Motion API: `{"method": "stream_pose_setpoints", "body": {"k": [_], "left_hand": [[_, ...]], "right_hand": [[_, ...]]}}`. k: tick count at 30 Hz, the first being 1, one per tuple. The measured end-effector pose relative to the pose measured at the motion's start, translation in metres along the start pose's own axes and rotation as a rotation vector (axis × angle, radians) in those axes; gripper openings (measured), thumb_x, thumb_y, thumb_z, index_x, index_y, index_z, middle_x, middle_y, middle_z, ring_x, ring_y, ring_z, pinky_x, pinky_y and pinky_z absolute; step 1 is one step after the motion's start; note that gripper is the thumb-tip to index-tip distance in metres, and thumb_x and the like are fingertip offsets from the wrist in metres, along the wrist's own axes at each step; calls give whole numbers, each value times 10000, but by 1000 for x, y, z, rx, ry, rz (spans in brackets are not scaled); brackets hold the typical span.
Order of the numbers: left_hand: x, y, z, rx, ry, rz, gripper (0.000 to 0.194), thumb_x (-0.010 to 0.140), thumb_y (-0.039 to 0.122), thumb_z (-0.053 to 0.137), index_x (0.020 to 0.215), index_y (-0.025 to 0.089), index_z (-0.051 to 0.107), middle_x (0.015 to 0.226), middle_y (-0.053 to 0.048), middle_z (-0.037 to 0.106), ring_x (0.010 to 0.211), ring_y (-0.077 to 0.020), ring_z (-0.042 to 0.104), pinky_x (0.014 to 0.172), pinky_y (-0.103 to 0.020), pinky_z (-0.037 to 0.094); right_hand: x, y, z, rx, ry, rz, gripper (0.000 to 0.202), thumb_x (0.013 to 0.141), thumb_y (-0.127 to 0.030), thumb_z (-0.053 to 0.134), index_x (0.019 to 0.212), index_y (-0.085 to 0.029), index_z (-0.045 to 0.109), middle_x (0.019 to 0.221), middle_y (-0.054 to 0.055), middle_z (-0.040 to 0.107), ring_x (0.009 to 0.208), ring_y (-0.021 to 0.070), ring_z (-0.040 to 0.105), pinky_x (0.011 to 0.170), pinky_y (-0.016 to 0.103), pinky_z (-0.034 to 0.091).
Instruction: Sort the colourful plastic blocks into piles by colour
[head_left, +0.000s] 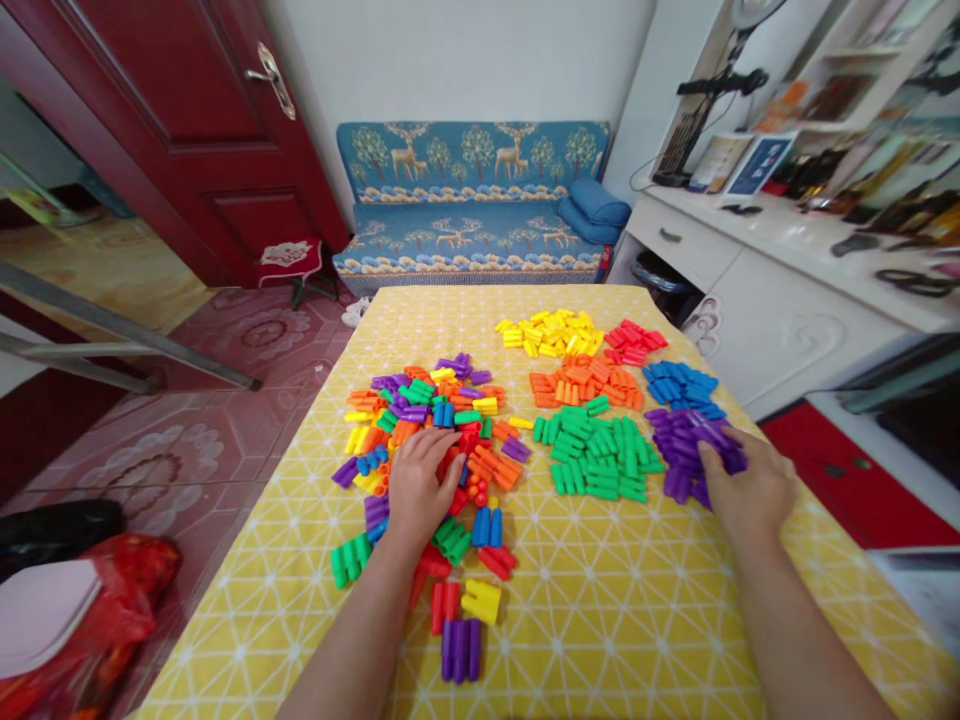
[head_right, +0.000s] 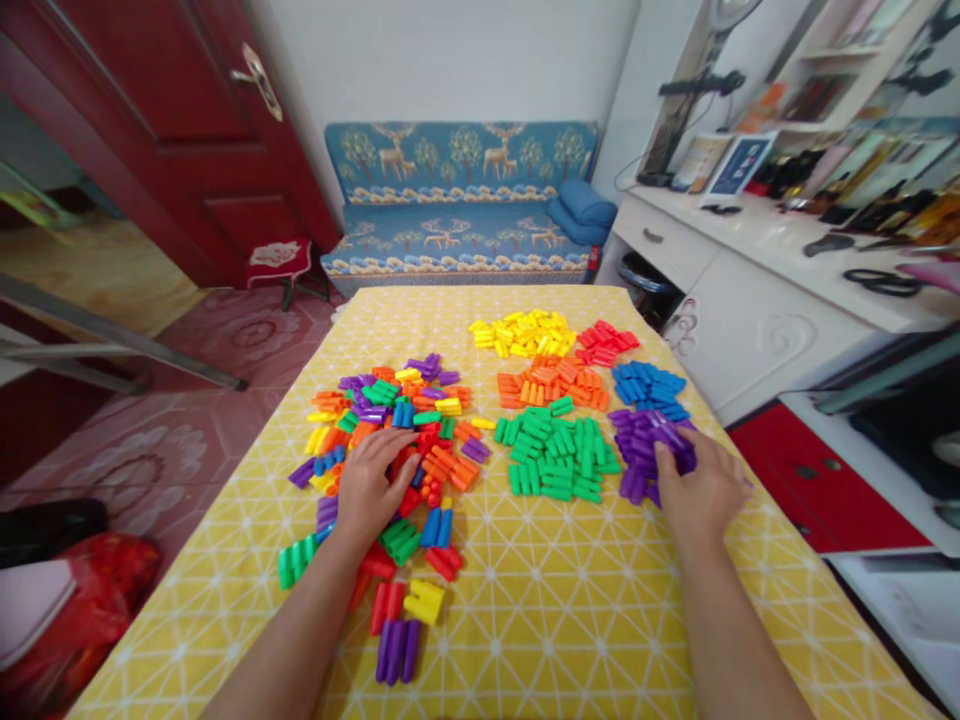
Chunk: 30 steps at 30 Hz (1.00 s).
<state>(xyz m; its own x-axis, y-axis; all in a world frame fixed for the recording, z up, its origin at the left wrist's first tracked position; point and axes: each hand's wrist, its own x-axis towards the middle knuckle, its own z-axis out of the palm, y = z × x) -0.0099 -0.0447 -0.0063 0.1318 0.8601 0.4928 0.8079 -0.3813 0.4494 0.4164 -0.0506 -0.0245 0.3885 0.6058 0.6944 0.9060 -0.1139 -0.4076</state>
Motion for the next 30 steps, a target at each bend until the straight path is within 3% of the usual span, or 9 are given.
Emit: {"method": "stream_pose_setpoints", "body": {"k": [3, 5, 12, 18, 21, 24, 30], "left_hand": [[0, 1, -1, 2, 0, -10, 250, 881, 283, 565, 1114, 257, 651, 1123, -39, 681, 1097, -240, 575, 983, -439, 454], [1, 3, -2, 0, -3, -22, 249, 881, 276, 565, 1114, 254, 652, 1126, -38, 680, 1098, -235, 572, 981, -431, 455], [1, 5, -4, -11, -13, -40, 253, 884, 267, 560, 1120, 262, 650, 1129, -35, 676, 1107, -231, 565, 992, -435, 447], [1, 4, -2, -21, 6, -35, 247, 875, 258, 568, 1107, 245, 649, 1108, -49, 677, 1090, -236, 569, 970, -437, 459], [1, 2, 0, -19, 16, -31, 258, 856, 241, 587, 1107, 230, 645, 1110, -53, 676, 1087, -240, 568, 964, -436, 461], [0, 1, 1, -18, 18, -32, 255, 848, 234, 591, 1096, 223, 651, 1111, -59, 676, 1087, -248, 570, 957, -441, 464], [1, 2, 0, -33, 20, -30, 211, 862, 249, 583, 1051, 237, 675, 1089, -52, 685, 1069, -244, 581, 946, -447, 471]], "right_hand": [[3, -23, -1, 59, 46, -46, 263, 838, -411, 602, 1024, -249, 694, 1182, 98, 623, 1128, 343, 554, 981, 573, 386], [3, -50, 0, 173, 6, -88, 229, 852, -388, 597, 1009, -253, 694, 1200, 95, 621, 1135, 301, 561, 1013, 516, 389], [-22, -186, 31, 717, -571, -339, 222, 875, -265, 538, 1056, -246, 666, 1137, 61, 654, 1078, 216, 603, 938, 414, 486], [-26, -275, 67, 777, -717, -477, 359, 821, -100, 509, 1109, -249, 664, 1167, 41, 649, 1139, 202, 554, 1027, 401, 420], [-25, -300, 80, 665, -842, -584, 452, 794, -57, 528, 1192, -242, 637, 1214, 50, 630, 1169, 216, 526, 1033, 397, 407], [-25, -310, 89, 524, -947, -606, 424, 787, -56, 567, 1166, -221, 659, 1183, 82, 630, 1127, 231, 556, 984, 376, 436], [-29, -303, 89, 444, -911, -481, 309, 793, -189, 647, 1096, -247, 666, 1050, 64, 620, 921, 206, 618, 821, 328, 491]]}}
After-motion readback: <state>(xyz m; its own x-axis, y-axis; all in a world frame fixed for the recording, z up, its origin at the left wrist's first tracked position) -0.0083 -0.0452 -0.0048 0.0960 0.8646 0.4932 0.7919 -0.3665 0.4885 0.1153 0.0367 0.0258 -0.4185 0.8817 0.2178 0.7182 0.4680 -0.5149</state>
